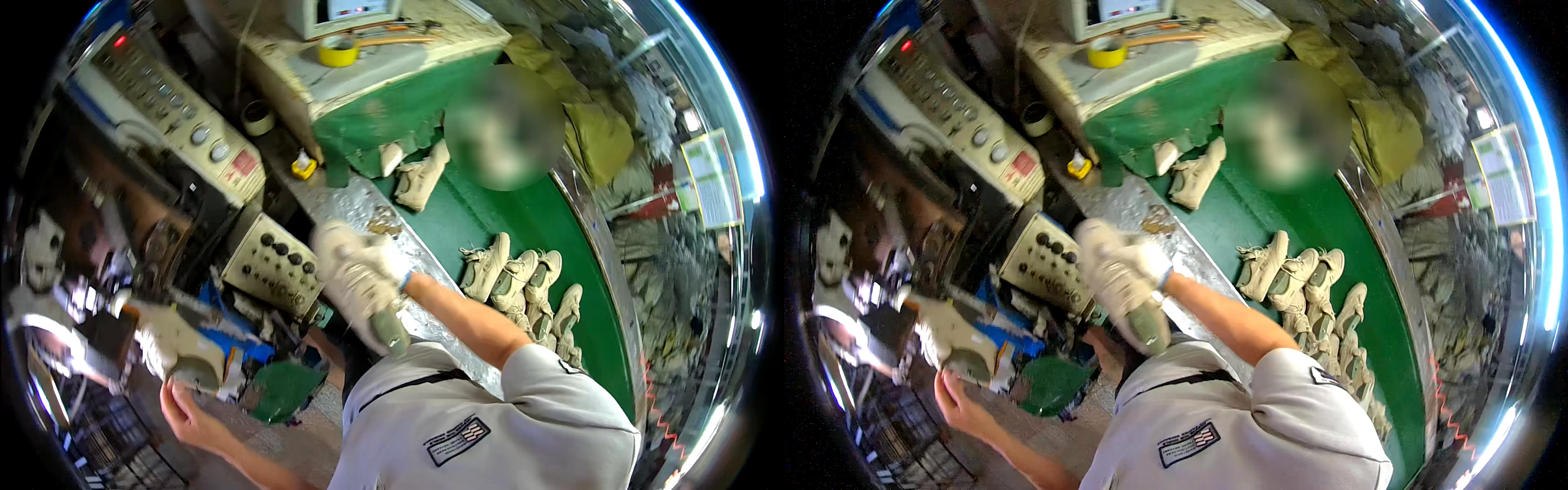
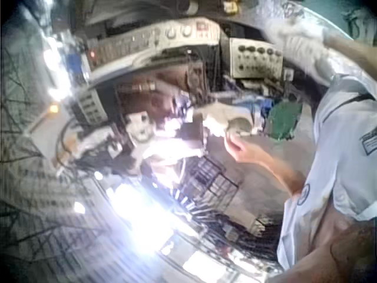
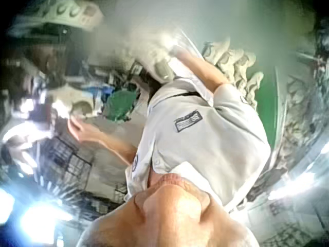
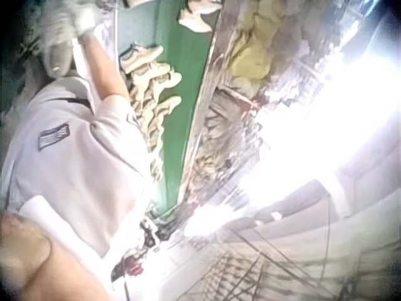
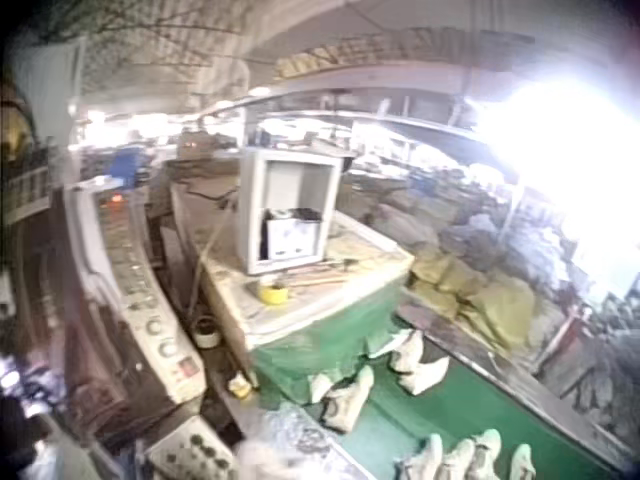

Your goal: The person picks up shoe uppers from a conveyor belt, positions them onto a toe-lasting machine, aligns the material for shaping, and operates the machine's control panel to process the shoes.

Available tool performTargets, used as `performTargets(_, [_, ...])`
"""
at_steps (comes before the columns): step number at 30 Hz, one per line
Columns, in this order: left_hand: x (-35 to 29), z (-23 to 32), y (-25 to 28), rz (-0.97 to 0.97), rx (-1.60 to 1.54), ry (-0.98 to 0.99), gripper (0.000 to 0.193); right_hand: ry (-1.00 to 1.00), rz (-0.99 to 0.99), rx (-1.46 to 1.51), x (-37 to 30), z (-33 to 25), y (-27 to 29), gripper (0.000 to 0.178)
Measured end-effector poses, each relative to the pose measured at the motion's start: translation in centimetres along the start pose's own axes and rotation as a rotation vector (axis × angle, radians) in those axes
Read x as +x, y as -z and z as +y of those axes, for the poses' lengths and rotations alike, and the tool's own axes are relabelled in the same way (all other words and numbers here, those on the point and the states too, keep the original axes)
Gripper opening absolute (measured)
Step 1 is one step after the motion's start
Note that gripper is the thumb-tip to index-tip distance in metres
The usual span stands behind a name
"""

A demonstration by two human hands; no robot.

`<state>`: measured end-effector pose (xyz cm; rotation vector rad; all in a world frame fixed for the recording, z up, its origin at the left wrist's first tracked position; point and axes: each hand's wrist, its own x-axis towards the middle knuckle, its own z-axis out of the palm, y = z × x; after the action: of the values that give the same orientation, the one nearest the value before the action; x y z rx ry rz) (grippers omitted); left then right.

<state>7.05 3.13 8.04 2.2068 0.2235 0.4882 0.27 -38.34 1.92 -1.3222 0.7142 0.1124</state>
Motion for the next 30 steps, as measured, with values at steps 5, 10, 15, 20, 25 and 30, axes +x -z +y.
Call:
performTargets(5, [3.7,-7.1,-1.4,-0.157,0.016,0.127,0.050,-0.242,0.506,-0.405,5.2,14.1,27.0,0.067])
performTargets(10, [4.2,-5.6,-5.8,-0.023,-0.039,0.261,0.047,-0.413,0.738,-0.945,11.1,14.0,33.5,0.102])
performTargets(15, [5.1,-4.8,-6.9,-0.018,0.128,0.237,0.040,-0.192,0.845,-0.348,27.6,20.4,33.0,0.099])
performTargets(20, [5.4,-6.3,-7.8,-0.028,-0.043,0.056,0.033,0.119,0.691,0.344,22.1,18.0,29.1,0.053])
performTargets(25, [4.4,-7.1,-4.8,-0.118,-0.039,0.067,0.030,-0.024,-0.078,0.951,8.5,12.2,15.5,0.054])
performTargets(30, [5.2,-5.6,-3.9,-0.143,-0.157,0.189,0.030,-0.201,-0.237,0.958,4.0,15.7,0.9,0.044])
